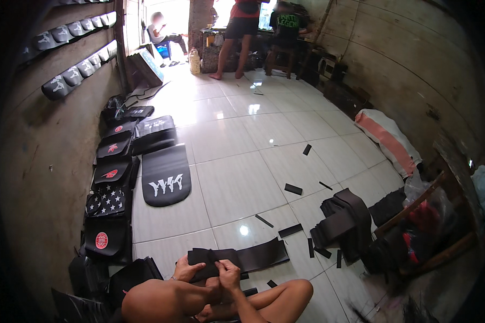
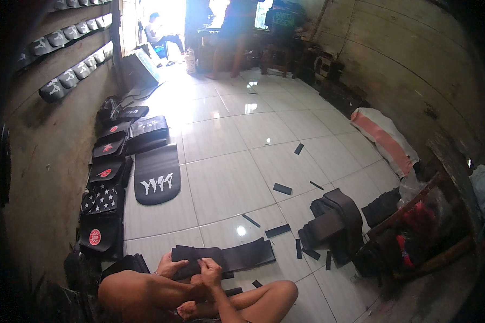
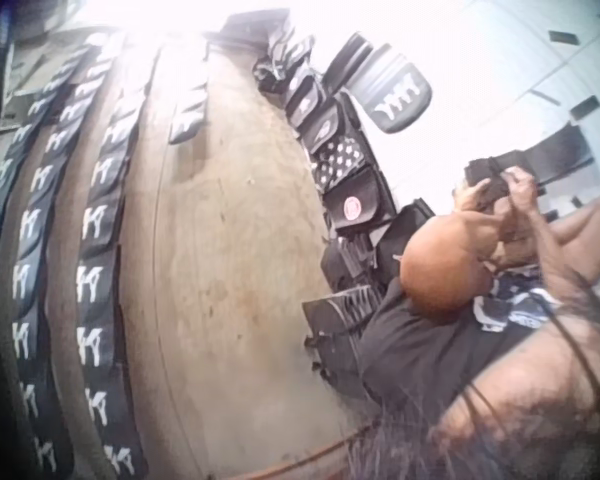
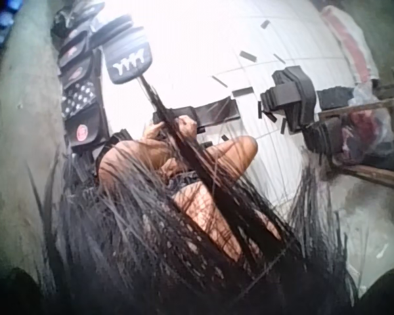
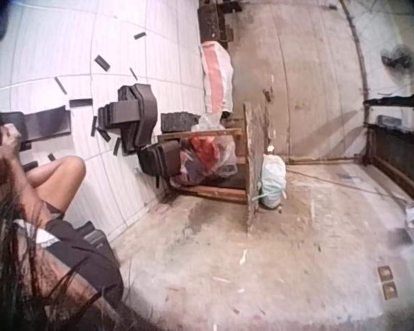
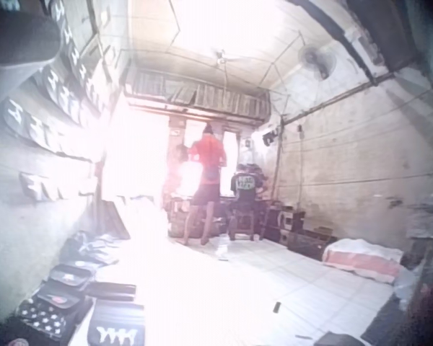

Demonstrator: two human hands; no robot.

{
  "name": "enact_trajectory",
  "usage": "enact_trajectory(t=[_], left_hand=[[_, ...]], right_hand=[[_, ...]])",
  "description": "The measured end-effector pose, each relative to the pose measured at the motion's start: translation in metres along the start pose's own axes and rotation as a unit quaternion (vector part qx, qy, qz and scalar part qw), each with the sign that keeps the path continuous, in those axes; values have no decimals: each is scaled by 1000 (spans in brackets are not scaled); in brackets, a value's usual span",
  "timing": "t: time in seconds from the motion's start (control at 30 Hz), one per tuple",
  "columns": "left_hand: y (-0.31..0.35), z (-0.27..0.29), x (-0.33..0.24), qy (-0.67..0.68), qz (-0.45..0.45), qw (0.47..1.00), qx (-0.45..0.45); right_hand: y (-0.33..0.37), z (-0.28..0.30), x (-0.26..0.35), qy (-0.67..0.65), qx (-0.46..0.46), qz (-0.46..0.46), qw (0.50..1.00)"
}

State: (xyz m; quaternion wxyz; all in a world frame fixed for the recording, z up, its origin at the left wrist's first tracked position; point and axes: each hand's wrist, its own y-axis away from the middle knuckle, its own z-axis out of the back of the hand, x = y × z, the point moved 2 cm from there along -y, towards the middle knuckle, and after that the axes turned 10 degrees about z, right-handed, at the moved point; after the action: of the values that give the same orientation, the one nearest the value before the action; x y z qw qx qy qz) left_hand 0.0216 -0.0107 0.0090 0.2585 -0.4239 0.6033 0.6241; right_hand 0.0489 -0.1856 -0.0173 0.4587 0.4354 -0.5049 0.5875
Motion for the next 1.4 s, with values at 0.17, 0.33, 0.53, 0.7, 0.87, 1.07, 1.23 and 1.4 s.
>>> enact_trajectory(t=[0.17, 0.33, 0.53, 0.7, 0.87, 1.07, 1.23, 1.4], left_hand=[[-6, -2, 0, 17, 15, 999, 26], [-6, 6, 6, 21, 21, 999, 23], [-8, 2, 11, 27, 11, 999, 22], [-4, 0, 12, 7, 8, 1000, 1], [-13, 2, 17, -74, 5, 996, -57], [-14, -1, 20, -103, -13, 993, -55], [-14, 10, 23, -118, -103, 970, -185], [-14, 9, 19, -158, -115, 962, -193]], right_hand=[[-18, 110, -84, -99, -169, -102, 975], [-24, 166, -51, 118, -470, -81, 871], [-2, 14, 13, 35, 13, 30, 999], [11, -8, 18, 75, 67, 33, 994], [8, -5, 23, 116, 87, 91, 985], [10, -3, 15, 31, 38, 45, 998], [6, 8, -5, 37, -40, -43, 998], [0, 19, -3, -10, -53, -117, 992]])
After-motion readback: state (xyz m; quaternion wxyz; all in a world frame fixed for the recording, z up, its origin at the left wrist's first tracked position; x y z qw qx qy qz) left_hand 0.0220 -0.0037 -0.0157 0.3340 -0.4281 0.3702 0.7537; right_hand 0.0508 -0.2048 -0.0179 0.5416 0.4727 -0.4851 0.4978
